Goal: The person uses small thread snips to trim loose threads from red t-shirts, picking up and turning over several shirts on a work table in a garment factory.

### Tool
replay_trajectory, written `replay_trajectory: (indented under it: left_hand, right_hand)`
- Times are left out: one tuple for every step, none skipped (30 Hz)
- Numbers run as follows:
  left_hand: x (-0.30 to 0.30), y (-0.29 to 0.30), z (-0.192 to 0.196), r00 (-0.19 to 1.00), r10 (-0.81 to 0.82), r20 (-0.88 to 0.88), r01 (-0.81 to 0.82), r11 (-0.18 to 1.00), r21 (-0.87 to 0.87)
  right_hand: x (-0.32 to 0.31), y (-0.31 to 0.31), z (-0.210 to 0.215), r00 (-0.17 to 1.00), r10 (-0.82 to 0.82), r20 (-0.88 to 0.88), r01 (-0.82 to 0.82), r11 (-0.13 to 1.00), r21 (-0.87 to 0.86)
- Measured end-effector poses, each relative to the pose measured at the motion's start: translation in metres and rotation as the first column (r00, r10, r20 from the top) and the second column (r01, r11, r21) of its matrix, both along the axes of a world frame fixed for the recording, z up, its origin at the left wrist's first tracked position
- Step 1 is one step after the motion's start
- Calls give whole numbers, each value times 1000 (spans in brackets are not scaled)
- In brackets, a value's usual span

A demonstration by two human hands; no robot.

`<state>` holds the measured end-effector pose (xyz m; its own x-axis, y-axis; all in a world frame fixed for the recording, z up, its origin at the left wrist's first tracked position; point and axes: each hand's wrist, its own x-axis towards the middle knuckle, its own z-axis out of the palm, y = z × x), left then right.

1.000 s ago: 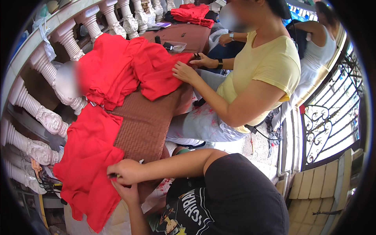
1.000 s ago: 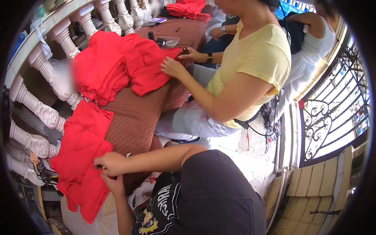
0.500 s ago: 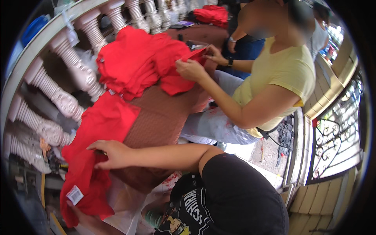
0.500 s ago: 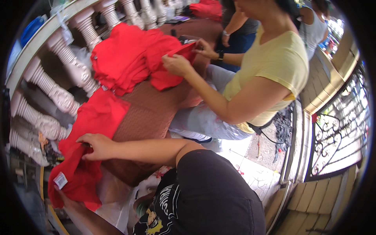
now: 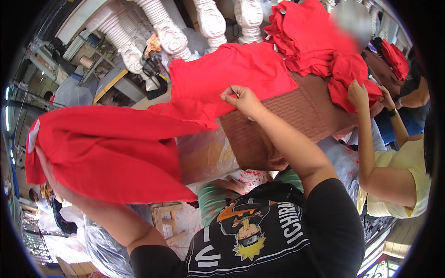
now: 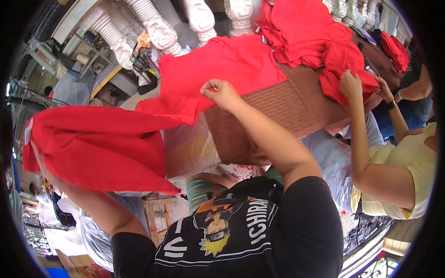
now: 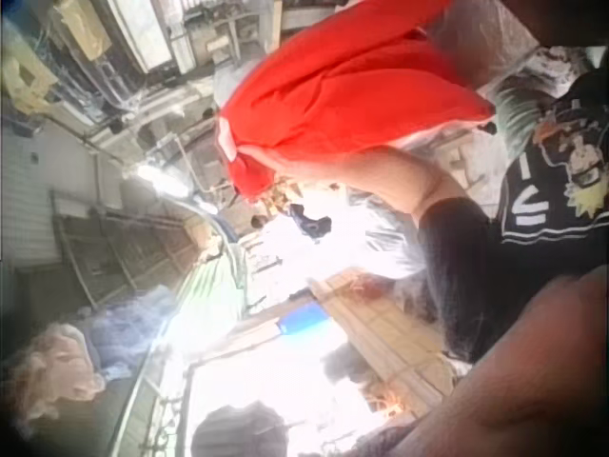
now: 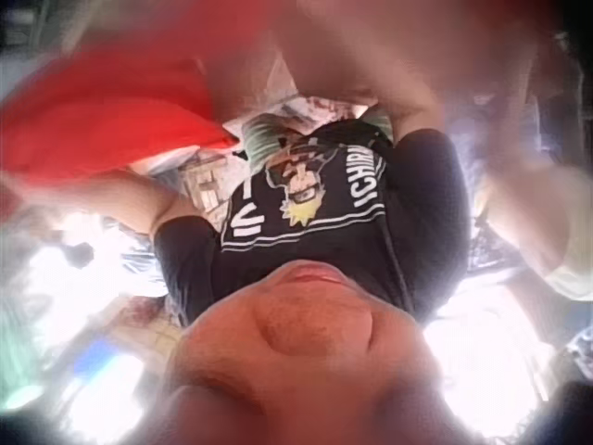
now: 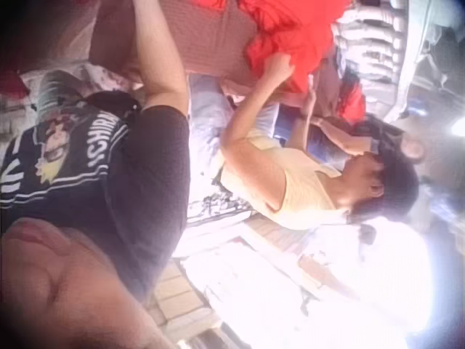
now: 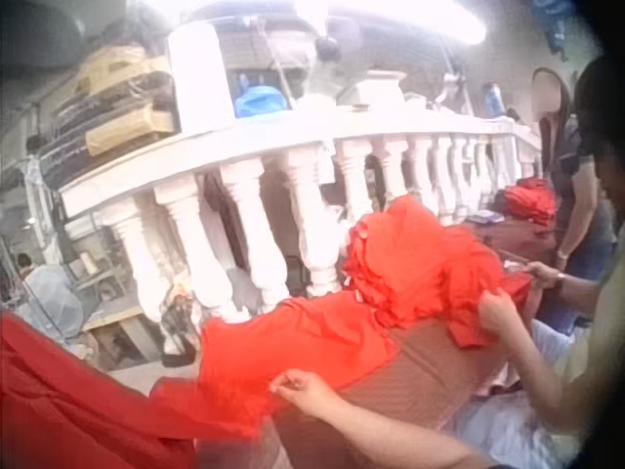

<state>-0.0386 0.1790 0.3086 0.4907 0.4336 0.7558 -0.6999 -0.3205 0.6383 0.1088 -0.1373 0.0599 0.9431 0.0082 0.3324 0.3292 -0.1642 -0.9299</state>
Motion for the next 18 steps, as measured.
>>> replay_trajectory:
  left_hand:
    - [0, 0, 6, 994, -103, -21, 99, 986, -132]
    - [0, -3, 12, 976, -215, -20, 202, 942, -267]
    - [2, -12, 14, 971, -237, -24, 221, 934, -279]
    - [5, -23, 13, 965, -259, -32, 238, 925, -295]
    - [6, -29, 11, 960, -276, -39, 251, 917, -309]
    - [6, -33, 9, 967, -254, -17, 236, 920, -313]
    - [8, -39, 9, 971, -240, 16, 233, 920, -316]
    - [7, -39, 10, 972, -229, 54, 234, 918, -319]
    - [8, -26, 9, 966, -256, 32, 255, 927, -275]
    - [7, -26, 12, 955, -295, 38, 293, 908, -300]
    - [5, -27, 15, 942, -334, 46, 330, 887, -324]
    - [3, -27, 17, 927, -372, 53, 367, 863, -348]
    - [3, -24, 17, 927, -372, 43, 364, 867, -342]
    - [2, -15, 19, 931, -364, 32, 353, 875, -330]
    - [1, -9, 21, 934, -356, 20, 344, 883, -319]
    - [0, -6, 21, 968, -250, 26, 247, 928, -280]
    - [-2, -5, 22, 989, -142, 37, 147, 959, -242]
    - [-3, -1, 22, 998, -35, 52, 45, 978, -205]
  right_hand:
    - [-14, 12, 21, 996, 82, -36, -82, 997, 8]
    - [-26, 19, 38, 986, 153, -67, -152, 988, 17]
    - [-32, 22, 41, 973, 208, -104, -209, 978, -6]
    - [-40, 25, 44, 966, 236, -106, -242, 969, -53]
    - [-50, 31, 48, 957, 270, -104, -280, 955, -97]
    - [-60, 37, 51, 947, 304, -104, -317, 938, -140]
    - [-69, 41, 57, 946, 314, -77, -323, 928, -187]
    - [-79, 46, 64, 945, 323, -45, -324, 916, -236]
    - [-87, 52, 66, 943, 332, -13, -322, 903, -283]
    - [-91, 54, 65, 948, 315, 49, -283, 902, -327]
    - [-94, 57, 62, 948, 299, 112, -240, 899, -367]
    - [-95, 60, 58, 943, 284, 174, -195, 894, -404]
    - [-93, 60, 49, 936, 243, 253, -122, 901, -416]
    - [-93, 58, 50, 963, 210, 171, -134, 918, -373]
    - [-92, 55, 52, 980, 177, 87, -140, 935, -327]
    - [-91, 53, 57, 989, 149, 2, -143, 950, -279]
    - [-91, 50, 63, 991, 77, 105, -61, 986, -154]
    - [-85, 40, 73, 984, 58, 168, -49, 997, -58]
